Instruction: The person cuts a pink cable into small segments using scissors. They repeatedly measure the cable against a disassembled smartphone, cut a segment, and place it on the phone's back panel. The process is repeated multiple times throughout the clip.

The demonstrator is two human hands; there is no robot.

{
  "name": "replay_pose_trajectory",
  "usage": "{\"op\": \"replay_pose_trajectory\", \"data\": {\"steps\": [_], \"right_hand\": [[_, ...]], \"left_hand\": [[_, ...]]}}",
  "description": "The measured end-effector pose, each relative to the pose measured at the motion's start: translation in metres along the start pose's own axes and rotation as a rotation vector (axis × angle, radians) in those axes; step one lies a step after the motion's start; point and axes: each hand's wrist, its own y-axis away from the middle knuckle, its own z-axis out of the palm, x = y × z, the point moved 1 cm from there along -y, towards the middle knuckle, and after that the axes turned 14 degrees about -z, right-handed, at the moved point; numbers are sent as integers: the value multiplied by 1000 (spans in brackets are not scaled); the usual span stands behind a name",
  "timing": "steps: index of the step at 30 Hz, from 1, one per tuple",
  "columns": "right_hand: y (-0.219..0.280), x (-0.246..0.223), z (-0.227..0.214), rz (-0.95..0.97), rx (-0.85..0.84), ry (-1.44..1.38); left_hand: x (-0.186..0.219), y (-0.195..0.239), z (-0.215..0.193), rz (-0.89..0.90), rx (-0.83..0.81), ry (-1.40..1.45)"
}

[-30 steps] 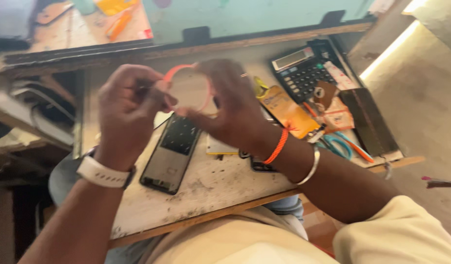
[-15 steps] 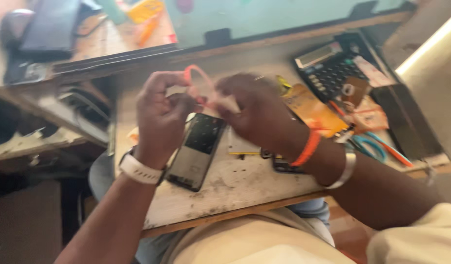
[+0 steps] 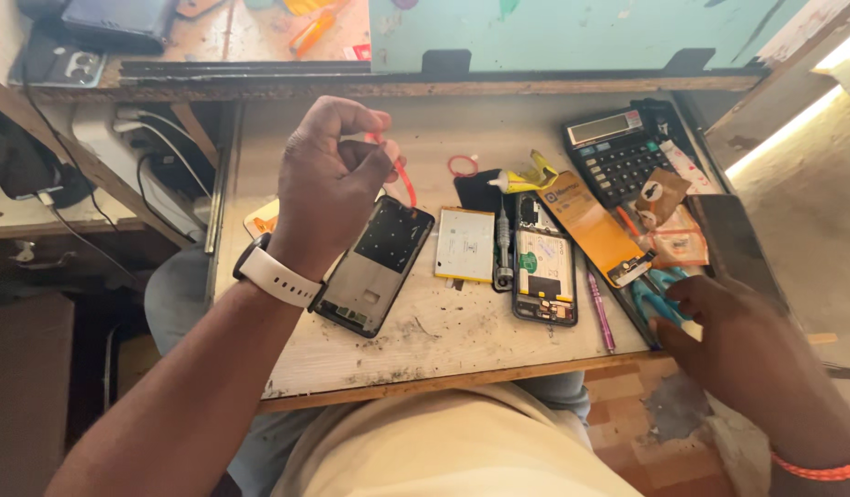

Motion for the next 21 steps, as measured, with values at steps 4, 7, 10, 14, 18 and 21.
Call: {"op": "replay_pose_trajectory", "data": {"steps": [4, 7, 10, 14, 18, 21], "right_hand": [[-5, -2, 0, -16, 9, 96], [-11, -2, -1, -52, -3, 102], [-19, 3, 1, 36, -51, 69], [-24, 10, 0, 117, -87, -32], [-23, 17, -15, 114, -240, 42], [-15, 29, -26, 99, -402, 157]], "left_hand": [[6, 2, 1, 0, 15, -2], [6, 1, -1, -1, 1, 27], [4, 0, -1, 13, 8, -1], [6, 2, -1, 39, -6, -8], [11, 5, -2, 21, -8, -18], [10, 4, -1, 22, -19, -4]]}}
